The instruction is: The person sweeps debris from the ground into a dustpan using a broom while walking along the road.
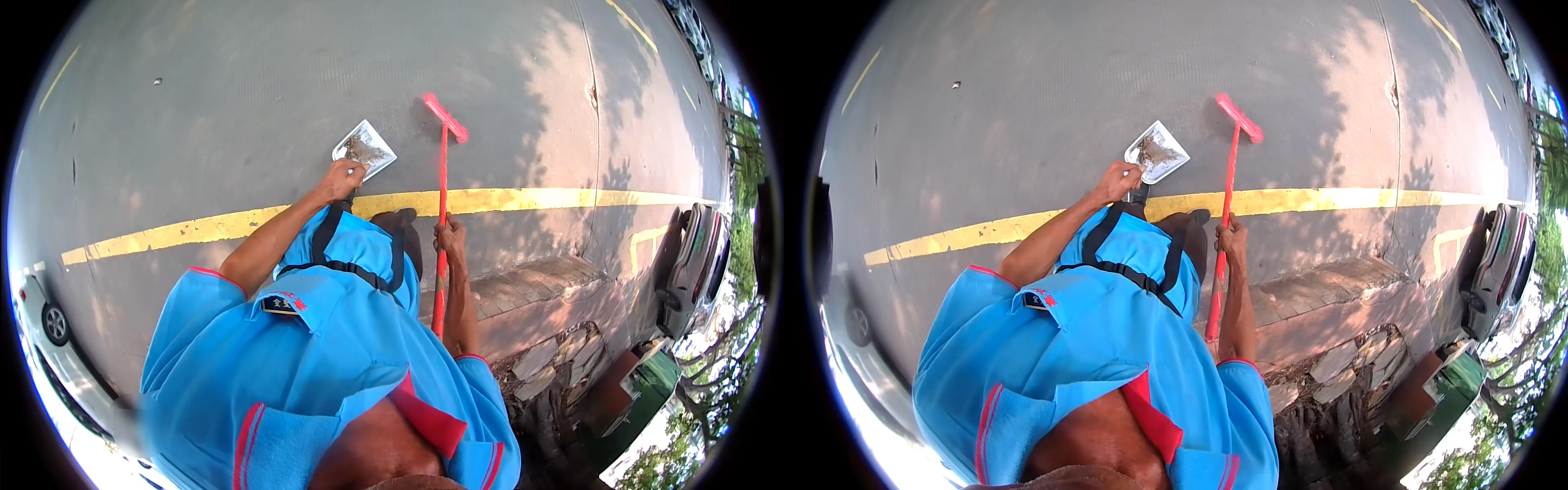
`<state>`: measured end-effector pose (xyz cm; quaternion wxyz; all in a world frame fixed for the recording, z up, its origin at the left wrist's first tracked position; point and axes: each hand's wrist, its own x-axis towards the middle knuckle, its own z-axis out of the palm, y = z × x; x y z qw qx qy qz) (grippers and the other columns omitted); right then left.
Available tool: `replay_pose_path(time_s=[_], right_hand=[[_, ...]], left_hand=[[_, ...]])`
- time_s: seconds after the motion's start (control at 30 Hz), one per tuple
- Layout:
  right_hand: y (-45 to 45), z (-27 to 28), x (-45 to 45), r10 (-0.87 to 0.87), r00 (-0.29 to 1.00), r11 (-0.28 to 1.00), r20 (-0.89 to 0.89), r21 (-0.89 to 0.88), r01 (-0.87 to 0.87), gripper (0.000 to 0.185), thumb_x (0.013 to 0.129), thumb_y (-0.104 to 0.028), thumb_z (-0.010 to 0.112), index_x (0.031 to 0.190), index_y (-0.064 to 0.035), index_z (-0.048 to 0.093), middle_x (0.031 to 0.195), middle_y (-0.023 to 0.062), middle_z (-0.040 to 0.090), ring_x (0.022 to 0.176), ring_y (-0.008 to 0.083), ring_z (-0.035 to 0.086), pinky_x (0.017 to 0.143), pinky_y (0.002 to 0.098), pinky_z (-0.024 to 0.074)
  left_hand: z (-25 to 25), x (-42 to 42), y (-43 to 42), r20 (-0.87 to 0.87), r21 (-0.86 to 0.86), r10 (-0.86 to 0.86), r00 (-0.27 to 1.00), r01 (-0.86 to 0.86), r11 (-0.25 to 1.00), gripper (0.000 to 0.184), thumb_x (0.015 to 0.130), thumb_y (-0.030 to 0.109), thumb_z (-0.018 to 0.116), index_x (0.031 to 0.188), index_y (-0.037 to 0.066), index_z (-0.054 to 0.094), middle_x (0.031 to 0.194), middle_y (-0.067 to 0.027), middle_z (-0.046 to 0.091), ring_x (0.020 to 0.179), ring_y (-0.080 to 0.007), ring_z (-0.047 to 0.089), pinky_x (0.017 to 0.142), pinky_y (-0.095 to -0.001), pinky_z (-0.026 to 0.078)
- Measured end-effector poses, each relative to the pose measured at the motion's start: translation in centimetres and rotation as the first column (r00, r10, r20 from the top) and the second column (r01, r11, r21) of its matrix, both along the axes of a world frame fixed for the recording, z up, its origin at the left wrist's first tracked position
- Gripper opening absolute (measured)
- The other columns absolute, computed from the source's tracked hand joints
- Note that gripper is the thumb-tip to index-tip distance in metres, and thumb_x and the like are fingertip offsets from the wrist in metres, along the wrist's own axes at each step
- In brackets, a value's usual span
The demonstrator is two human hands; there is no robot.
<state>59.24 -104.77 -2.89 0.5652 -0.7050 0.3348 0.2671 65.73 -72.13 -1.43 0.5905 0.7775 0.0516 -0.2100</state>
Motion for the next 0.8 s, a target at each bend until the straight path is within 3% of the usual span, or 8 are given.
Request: replay_pose_path(time_s=[0.17, 0.23, 0.33, 0.4, 0.43, 0.57, 0.63, 0.8], right_hand=[[0.5, -0.7, 0.4, 0.008, 1.0, 1.0, -0.022, 0.018, -0.008, 0.062, 0.076, -0.001, 0.055, 0.134, 0.0053, 0.037, 0.058, 0.0056, 0.051, 0.042, 0.0148, 0.049, 0.034, 0.0292, 0.0391], [0.0, 0.1, -0.7, 0.211, 0.972, 0.976, -0.104, -0.039, -0.216, 0.059, 0.077, -0.001, 0.056, 0.134, 0.0029, 0.04, 0.065, 0.0079, 0.056, 0.045, 0.0146, 0.051, 0.038, 0.0285, 0.0421], [-1.3, 1.1, -5.4, 0.41, 0.911, 0.901, -0.036, -0.139, -0.411, 0.057, 0.077, -0.001, 0.056, 0.132, 0.0048, 0.042, 0.074, 0.0113, 0.062, 0.053, 0.0154, 0.055, 0.048, 0.0293, 0.0475], [-2.0, 2.8, -7.9, 0.284, 0.959, 0.958, 0.005, 0.042, -0.284, 0.059, 0.075, -0.001, 0.058, 0.131, 0.0061, 0.043, 0.08, 0.0132, 0.064, 0.059, 0.0157, 0.058, 0.055, 0.0301, 0.049], [-2.6, 3.6, -8.6, 0.284, 0.959, 0.958, 0.005, 0.042, -0.284, 0.059, 0.075, -0.001, 0.058, 0.131, 0.0061, 0.043, 0.08, 0.0132, 0.064, 0.059, 0.0157, 0.058, 0.055, 0.0301, 0.049], [-2.9, 9.5, -8.4, 0.232, 0.962, 0.97, -0.145, 0.105, -0.218, 0.059, 0.074, -0.002, 0.055, 0.131, 0.0051, 0.044, 0.066, 0.0082, 0.06, 0.047, 0.0114, 0.051, 0.041, 0.0253, 0.0383], [-2.4, 9.4, -7.9, 0.12, 0.985, 0.992, -0.123, 0.064, -0.112, 0.058, 0.074, -0.003, 0.056, 0.131, 0.0046, 0.044, 0.064, 0.0066, 0.058, 0.042, 0.0121, 0.049, 0.039, 0.0258, 0.0372], [-0.9, 4.7, -2.1, 0.042, 0.997, 0.999, -0.057, 0.006, -0.042, 0.063, 0.074, -0.002, 0.055, 0.136, -0.0002, 0.039, 0.06, 0.0048, 0.052, 0.04, 0.013, 0.047, 0.035, 0.0269, 0.0367]], left_hand=[[-0.1, -0.1, 0.5, 0.037, -0.017, 0.018, 0.999, -0.018, 1.0, 0.039, 0.081, 0.03, 0.047, 0.067, -0.003, 0.062, 0.063, -0.0139, 0.062, 0.061, -0.0216, 0.06, 0.062, -0.0352, 0.047], [-0.6, 0.9, 0.6, 0.023, 0.007, 0.072, 0.997, -0.072, 0.997, 0.038, 0.08, 0.029, 0.047, 0.067, -0.003, 0.062, 0.062, -0.0141, 0.062, 0.061, -0.0223, 0.061, 0.063, -0.0355, 0.047], [-0.6, -0.3, 0.4, 0.039, -0.02, 0.086, 0.995, -0.086, 0.996, 0.037, 0.081, 0.027, 0.046, 0.065, -0.003, 0.061, 0.062, -0.0145, 0.062, 0.061, -0.0236, 0.061, 0.063, -0.0359, 0.048], [-1.4, -0.4, 0.1, 0.04, -0.029, 0.087, 0.995, -0.086, 0.996, 0.038, 0.081, 0.028, 0.046, 0.065, -0.002, 0.062, 0.062, -0.0143, 0.062, 0.061, -0.0238, 0.061, 0.063, -0.036, 0.048], [-1.4, -0.3, 0.1, 0.048, -0.031, 0.082, 0.995, -0.081, 0.996, 0.038, 0.081, 0.029, 0.047, 0.065, -0.002, 0.062, 0.061, -0.014, 0.062, 0.061, -0.024, 0.061, 0.063, -0.0361, 0.047], [-0.3, -0.3, 0.2, 0.029, 0.027, 0.072, 0.997, -0.073, 0.997, 0.039, 0.082, 0.031, 0.048, 0.065, -0.001, 0.064, 0.061, -0.013, 0.062, 0.062, -0.025, 0.06, 0.064, -0.0378, 0.047], [0.2, -0.3, 0.4, 0.046, -0.005, 0.071, 0.996, -0.071, 0.997, 0.039, 0.082, 0.031, 0.049, 0.065, -0.001, 0.064, 0.061, -0.0127, 0.062, 0.062, -0.0246, 0.06, 0.065, -0.0374, 0.046], [0.9, -0.6, 0.4, 0.044, 0.037, -0.012, 0.999, 0.011, 0.999, 0.039, 0.08, 0.03, 0.047, 0.063, -0.002, 0.062, 0.06, -0.0129, 0.061, 0.061, -0.0234, 0.059, 0.065, -0.0364, 0.047]])
